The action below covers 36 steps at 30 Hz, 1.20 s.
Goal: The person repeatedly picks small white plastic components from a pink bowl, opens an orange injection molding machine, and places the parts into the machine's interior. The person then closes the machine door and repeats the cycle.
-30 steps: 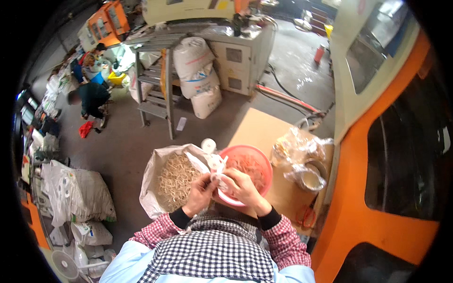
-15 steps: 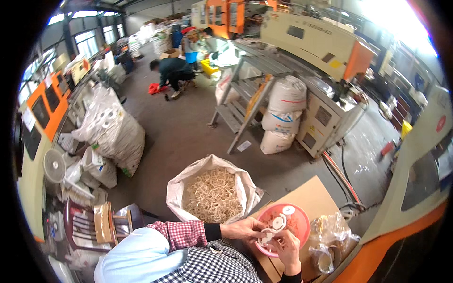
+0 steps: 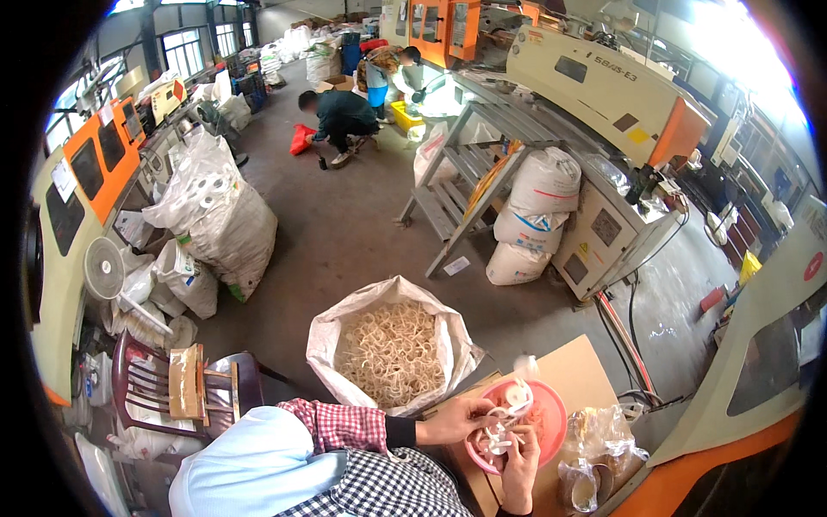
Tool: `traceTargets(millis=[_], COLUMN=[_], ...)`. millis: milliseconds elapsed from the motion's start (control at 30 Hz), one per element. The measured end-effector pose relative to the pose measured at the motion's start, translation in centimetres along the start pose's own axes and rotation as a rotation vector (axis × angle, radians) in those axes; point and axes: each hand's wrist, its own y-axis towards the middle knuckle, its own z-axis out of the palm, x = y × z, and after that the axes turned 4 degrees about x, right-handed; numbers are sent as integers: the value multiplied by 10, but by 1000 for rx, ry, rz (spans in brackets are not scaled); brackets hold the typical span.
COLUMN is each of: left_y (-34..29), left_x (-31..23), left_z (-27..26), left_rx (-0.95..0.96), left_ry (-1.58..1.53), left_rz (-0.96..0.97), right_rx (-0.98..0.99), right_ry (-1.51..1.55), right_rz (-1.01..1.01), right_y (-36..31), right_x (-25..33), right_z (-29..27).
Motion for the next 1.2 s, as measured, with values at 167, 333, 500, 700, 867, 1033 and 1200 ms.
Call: traceTargets(millis=[167,333,500,700,867,1033,1200], left_y=[0,-1,5,22,15,8,3], left_x=[10,11,15,17,11,-3,-11], left_z=[3,10,10,1,-13,-23,-18], left_rx=[180,179,-47,7,201,376,480], left_ry=[-748,-532,668,499,436,580,-47], left_rz=[-360,-305,562,321,352,245,62], right_rx=[93,-104,-236,-387,-26,107,48], right_ry=[-375,-641,-66,-1384,-689,-654,-999], right_rz=[-222,-390,-135,-101,-276,-223,-489], right_y=[-12,-19,9,37,21,15,16], right_x=[2,-7,-35,-8,44,55,39], right_z=[1,-5,-40,-60,-28,-12,-1])
